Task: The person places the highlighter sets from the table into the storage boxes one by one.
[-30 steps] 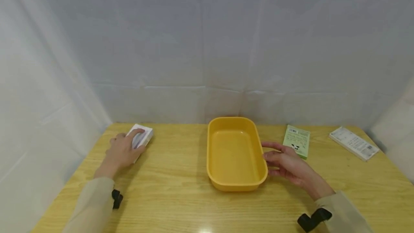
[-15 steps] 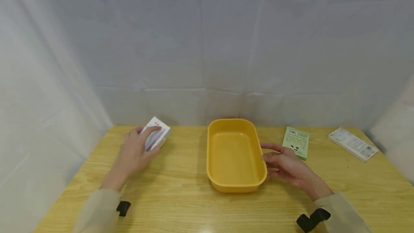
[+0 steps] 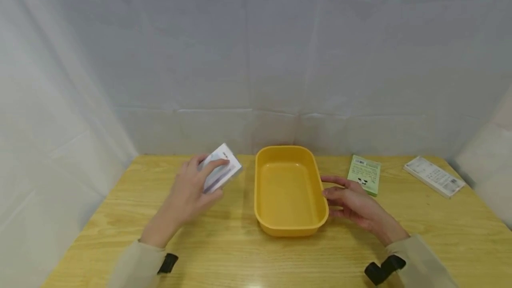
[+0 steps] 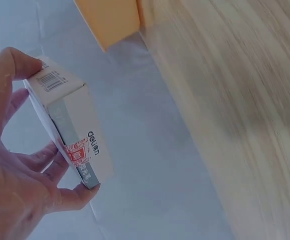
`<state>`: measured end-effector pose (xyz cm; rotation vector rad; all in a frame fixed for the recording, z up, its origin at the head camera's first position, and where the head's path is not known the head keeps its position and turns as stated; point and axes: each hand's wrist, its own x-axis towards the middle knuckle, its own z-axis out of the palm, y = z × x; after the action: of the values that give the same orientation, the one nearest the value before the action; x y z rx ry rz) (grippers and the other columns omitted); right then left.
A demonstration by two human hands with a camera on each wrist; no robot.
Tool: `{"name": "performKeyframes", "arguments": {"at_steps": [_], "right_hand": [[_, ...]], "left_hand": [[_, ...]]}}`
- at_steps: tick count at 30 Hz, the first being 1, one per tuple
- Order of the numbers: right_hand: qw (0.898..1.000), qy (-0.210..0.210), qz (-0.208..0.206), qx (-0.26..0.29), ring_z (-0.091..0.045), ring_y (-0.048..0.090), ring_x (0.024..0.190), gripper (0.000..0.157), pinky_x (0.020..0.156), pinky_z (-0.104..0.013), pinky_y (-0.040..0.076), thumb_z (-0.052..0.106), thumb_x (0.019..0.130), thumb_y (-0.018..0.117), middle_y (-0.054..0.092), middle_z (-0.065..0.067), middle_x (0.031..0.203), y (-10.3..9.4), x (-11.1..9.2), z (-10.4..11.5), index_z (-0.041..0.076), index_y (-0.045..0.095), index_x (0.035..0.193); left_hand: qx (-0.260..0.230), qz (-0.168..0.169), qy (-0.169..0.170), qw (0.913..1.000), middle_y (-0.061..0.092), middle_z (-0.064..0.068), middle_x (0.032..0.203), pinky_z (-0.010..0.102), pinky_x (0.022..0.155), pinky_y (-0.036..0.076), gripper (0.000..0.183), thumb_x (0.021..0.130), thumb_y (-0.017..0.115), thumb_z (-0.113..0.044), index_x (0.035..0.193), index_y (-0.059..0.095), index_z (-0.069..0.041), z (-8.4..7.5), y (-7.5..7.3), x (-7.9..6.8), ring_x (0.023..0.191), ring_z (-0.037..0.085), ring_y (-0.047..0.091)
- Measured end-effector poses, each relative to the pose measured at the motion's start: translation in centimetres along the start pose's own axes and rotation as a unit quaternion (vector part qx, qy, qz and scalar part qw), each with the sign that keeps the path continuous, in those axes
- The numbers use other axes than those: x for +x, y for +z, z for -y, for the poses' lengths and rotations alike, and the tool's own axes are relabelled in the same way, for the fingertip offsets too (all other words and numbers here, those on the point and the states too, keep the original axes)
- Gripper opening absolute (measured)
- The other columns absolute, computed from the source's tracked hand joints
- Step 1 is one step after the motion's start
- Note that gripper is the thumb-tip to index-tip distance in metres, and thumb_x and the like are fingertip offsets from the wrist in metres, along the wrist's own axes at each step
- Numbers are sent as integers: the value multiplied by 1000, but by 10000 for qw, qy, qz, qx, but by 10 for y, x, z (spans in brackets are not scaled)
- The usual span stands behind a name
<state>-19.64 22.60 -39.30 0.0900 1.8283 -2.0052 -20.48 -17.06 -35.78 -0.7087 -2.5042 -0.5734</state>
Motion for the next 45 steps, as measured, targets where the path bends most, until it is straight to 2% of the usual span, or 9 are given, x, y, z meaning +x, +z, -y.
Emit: {"name": "performKeyframes", "arguments": {"at_steps": [11, 25, 34, 45], "right_hand": [[9999, -41, 139, 14, -18, 72, 98, 67, 79, -34, 64, 14, 101, 60, 73, -4, 112, 0, -1, 1, 4, 28, 159], [9997, -133, 142, 111, -18, 73, 97, 66, 77, -33, 64, 11, 100, 60, 75, -2, 108, 1, 0, -1, 2, 29, 158], [9999, -112, 102, 57, -19, 73, 99, 66, 81, -35, 64, 12, 100, 60, 75, -3, 111, 0, 0, -3, 2, 29, 158], [10000, -27, 19, 81, -18, 72, 98, 68, 79, -35, 64, 13, 100, 60, 74, -3, 112, -1, 1, -3, 4, 28, 159]], "left_hand": [[20, 124, 710, 9974, 54, 21, 139, 55, 86, 51, 59, 77, 75, -27, 134, 61, -26, -31, 10, 6, 115, 43, 56], [-63, 561, 866, 9946, 50, 16, 145, 52, 86, 49, 62, 78, 73, -26, 137, 58, -32, -60, 18, 13, 122, 38, 53], [-164, 799, 1132, 9902, 50, 18, 145, 52, 87, 50, 61, 79, 73, -27, 138, 56, -32, -74, 30, 18, 122, 40, 53], [-295, 948, 1408, 9851, 47, 17, 147, 56, 95, 48, 61, 80, 75, -31, 139, 55, -32, -91, 47, 25, 127, 41, 51]]}}
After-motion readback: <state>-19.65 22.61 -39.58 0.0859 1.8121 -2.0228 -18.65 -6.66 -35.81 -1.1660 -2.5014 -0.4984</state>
